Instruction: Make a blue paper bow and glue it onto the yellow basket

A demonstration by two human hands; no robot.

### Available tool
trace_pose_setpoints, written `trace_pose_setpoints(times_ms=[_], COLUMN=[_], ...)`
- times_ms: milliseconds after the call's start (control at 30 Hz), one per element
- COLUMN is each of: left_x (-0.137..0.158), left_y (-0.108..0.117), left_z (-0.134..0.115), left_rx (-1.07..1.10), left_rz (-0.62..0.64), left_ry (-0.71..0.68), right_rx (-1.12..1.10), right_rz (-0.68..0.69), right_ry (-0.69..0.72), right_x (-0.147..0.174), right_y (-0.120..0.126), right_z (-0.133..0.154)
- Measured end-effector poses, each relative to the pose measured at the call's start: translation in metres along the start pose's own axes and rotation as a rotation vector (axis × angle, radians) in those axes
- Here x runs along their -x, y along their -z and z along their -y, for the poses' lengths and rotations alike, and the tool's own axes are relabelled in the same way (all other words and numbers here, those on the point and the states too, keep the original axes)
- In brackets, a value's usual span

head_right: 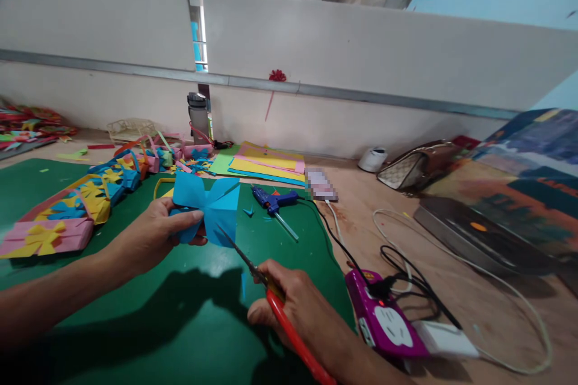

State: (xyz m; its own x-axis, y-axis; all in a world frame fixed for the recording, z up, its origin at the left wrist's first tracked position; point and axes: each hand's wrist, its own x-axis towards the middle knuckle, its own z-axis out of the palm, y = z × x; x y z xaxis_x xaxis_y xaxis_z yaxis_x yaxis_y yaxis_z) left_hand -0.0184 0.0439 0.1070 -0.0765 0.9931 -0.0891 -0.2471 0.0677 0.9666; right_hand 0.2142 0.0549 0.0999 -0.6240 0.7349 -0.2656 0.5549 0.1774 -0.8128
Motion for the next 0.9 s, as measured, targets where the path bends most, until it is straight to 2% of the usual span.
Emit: trace_pose_setpoints(times_ms=[233,533,733,900], left_x=[0.0017,0.0021,0.0024,0.0044], left_y=[-0.0009,0.0022,0.0015,-0.0015], left_z=[-0.0011,-0.002,-0.0013,-0.0003], left_rx=[0.026,0.06,0.061,0.041], left_rz=[0.011,0.049,0.061,0.082], left_ry=[0.004,-0.014,-0.027,-0.03], right_rx=[0.006,0.098,0.001,-0.059], right_rz=[-0.026,-0.042,0.04,0.038], right_ry=[0.001,0.084,0.054,0.062], right_x=[0.0011,0.0019,0.0042,0.0032], right_y=[-0.0012,0.0016,0.0017,0.0009], right_z=[-0.003,-0.0052,-0.0025,-0.0053])
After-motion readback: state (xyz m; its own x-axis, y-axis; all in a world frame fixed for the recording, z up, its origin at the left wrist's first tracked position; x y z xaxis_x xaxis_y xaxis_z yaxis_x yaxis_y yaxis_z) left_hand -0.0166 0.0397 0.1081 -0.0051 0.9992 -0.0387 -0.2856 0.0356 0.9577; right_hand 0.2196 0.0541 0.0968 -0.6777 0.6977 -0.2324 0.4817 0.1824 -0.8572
